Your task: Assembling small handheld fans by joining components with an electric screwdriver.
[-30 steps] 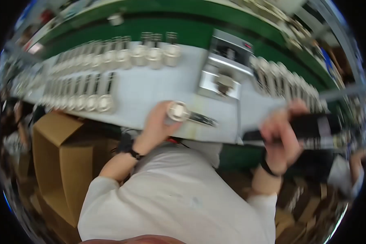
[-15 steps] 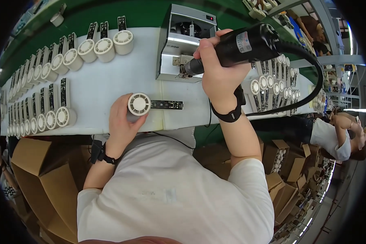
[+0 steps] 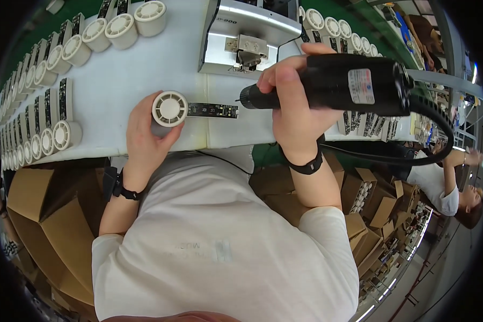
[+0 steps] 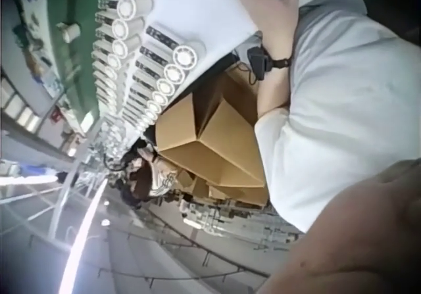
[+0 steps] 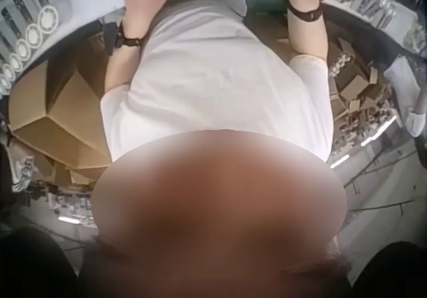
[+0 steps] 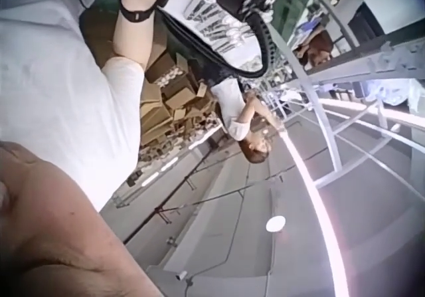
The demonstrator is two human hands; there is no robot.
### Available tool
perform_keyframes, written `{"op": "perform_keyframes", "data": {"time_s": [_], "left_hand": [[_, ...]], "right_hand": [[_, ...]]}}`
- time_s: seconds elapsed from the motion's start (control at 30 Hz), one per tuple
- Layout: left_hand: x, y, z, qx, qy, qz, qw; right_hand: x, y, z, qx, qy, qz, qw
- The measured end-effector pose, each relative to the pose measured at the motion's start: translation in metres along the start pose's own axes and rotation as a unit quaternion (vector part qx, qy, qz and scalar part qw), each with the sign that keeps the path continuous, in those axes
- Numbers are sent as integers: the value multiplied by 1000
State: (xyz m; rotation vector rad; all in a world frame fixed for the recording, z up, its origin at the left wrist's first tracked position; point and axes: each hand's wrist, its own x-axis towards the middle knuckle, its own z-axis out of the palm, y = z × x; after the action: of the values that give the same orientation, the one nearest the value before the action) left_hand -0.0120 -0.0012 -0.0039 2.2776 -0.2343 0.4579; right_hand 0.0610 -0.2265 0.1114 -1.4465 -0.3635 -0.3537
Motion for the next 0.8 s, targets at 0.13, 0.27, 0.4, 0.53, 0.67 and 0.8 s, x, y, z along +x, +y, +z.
{"op": "perform_keyframes", "data": {"time_s": [0.13,0.27,0.4,0.53,0.67,0.8], "left_hand": [[0,2,-1,-6,0,-17,1000],[1,4,-2,-8,-6,-14,1000],[-1,3,-1,-1,-3,-23,1000],[-3,3,1,9,4,-6,1000],[-1,2,1,9,-6,-11,1000],[0,0,0,14,-6,-1,1000]], "right_hand": [[-11,1,-3,-6,10,23,1000],[-15,3,-6,-7,15,29,999],[-16,8,-9,-8,26,20,999],[-17,13,-11,3,25,18,1000],[-19,18,-10,13,33,33,999],[-19,21,-5,16,23,38,999]]}}
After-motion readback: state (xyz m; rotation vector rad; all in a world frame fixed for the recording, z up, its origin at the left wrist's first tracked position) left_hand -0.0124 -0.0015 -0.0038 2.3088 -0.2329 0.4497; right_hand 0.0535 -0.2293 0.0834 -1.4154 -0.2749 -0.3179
